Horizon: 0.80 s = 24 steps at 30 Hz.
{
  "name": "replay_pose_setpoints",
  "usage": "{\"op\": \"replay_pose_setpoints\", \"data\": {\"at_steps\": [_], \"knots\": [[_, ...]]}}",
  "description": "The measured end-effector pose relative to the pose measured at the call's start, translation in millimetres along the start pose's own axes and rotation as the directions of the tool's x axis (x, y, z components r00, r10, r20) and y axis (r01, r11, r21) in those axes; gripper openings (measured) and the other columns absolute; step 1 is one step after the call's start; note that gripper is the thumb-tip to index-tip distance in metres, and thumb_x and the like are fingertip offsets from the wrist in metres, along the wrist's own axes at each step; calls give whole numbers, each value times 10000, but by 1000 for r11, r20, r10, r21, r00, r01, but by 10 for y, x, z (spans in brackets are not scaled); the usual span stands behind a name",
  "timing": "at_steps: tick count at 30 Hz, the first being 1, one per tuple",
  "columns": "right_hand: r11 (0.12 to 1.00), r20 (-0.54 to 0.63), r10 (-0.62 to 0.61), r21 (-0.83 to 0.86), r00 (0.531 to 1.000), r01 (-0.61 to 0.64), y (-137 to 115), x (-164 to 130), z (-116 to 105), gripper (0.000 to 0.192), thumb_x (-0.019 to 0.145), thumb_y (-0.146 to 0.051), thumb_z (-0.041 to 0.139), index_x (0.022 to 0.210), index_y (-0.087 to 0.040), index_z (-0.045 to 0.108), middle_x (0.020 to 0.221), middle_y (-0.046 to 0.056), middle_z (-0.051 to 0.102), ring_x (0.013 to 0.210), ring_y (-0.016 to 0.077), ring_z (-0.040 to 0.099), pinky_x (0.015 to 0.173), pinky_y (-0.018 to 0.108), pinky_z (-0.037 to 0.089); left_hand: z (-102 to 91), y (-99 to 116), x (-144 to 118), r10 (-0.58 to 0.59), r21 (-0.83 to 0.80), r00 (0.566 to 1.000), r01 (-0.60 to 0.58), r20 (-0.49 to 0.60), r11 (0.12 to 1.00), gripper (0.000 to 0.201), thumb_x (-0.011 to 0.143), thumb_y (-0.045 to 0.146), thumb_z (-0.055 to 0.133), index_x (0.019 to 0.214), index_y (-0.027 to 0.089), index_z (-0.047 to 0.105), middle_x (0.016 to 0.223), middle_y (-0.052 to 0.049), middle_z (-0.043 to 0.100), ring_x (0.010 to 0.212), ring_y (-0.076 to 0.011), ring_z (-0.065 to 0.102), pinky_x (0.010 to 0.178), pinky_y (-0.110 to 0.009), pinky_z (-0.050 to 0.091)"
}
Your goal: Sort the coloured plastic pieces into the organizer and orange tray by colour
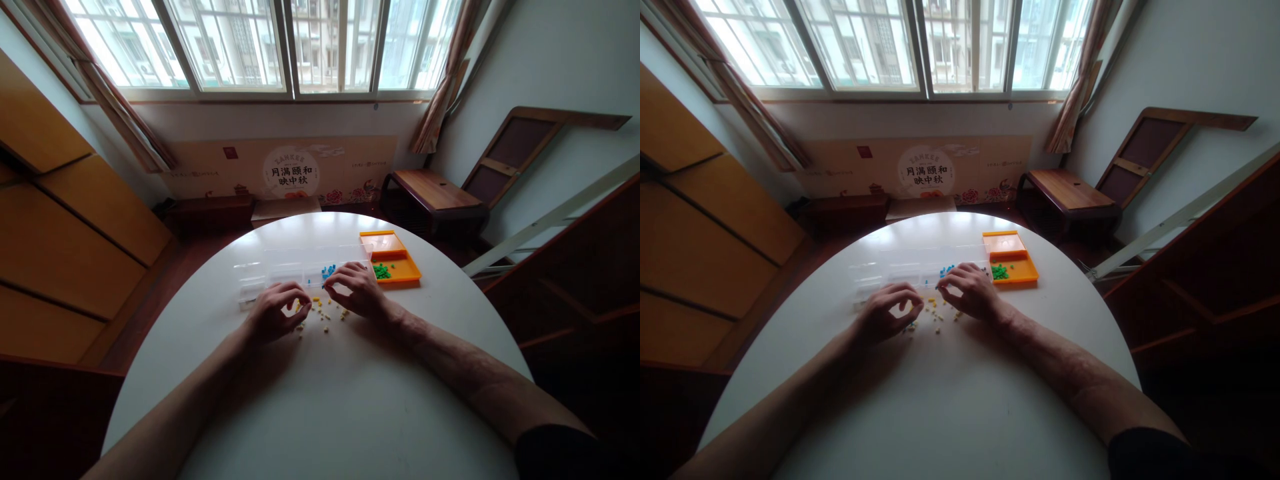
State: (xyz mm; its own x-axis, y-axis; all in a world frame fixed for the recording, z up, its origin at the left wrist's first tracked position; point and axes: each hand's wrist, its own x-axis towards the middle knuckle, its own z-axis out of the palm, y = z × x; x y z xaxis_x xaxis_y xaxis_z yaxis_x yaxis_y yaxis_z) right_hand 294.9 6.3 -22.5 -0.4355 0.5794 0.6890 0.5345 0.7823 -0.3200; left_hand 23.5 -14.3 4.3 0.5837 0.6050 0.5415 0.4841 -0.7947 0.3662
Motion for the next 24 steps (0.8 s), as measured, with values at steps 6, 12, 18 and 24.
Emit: {"op": "replay_pose_setpoints", "data": {"at_steps": [6,12,18,24], "knots": [[982,-117,170,-57,978,-178,73,-21,40,87,1045,-268,716,976,-281,768,991,20,813,969,248,687,1000,439,501,-318,-33,36,-27,-148,972,63,231,987,130,983,240,686,874,206,749,855,-39,731,669,-124,587,628,-250,502],[966,-119,229,-98,966,-241,69,-17,14,126,1070,-359,723,988,-268,752,949,16,788,946,251,665,960,420,481,-585,-38,41,-77,-197,903,175,423,965,49,933,250,732,901,223,758,877,-19,729,693,-122,595,613,-233,487],[970,-81,221,-80,972,-228,43,-11,19,123,1067,-340,710,980,-260,745,971,27,793,957,250,677,962,419,472,-659,-57,15,-73,-153,879,163,472,975,93,927,322,795,998,265,811,948,-6,764,668,-120,607,588,-234,466],[976,-64,204,-59,977,-208,39,-10,18,89,1050,-303,698,988,-255,740,971,29,794,945,248,680,952,421,471,-605,-68,7,-55,-170,875,155,481,973,127,985,340,750,1051,283,843,971,-26,790,644,-118,622,588,-224,481]]}}
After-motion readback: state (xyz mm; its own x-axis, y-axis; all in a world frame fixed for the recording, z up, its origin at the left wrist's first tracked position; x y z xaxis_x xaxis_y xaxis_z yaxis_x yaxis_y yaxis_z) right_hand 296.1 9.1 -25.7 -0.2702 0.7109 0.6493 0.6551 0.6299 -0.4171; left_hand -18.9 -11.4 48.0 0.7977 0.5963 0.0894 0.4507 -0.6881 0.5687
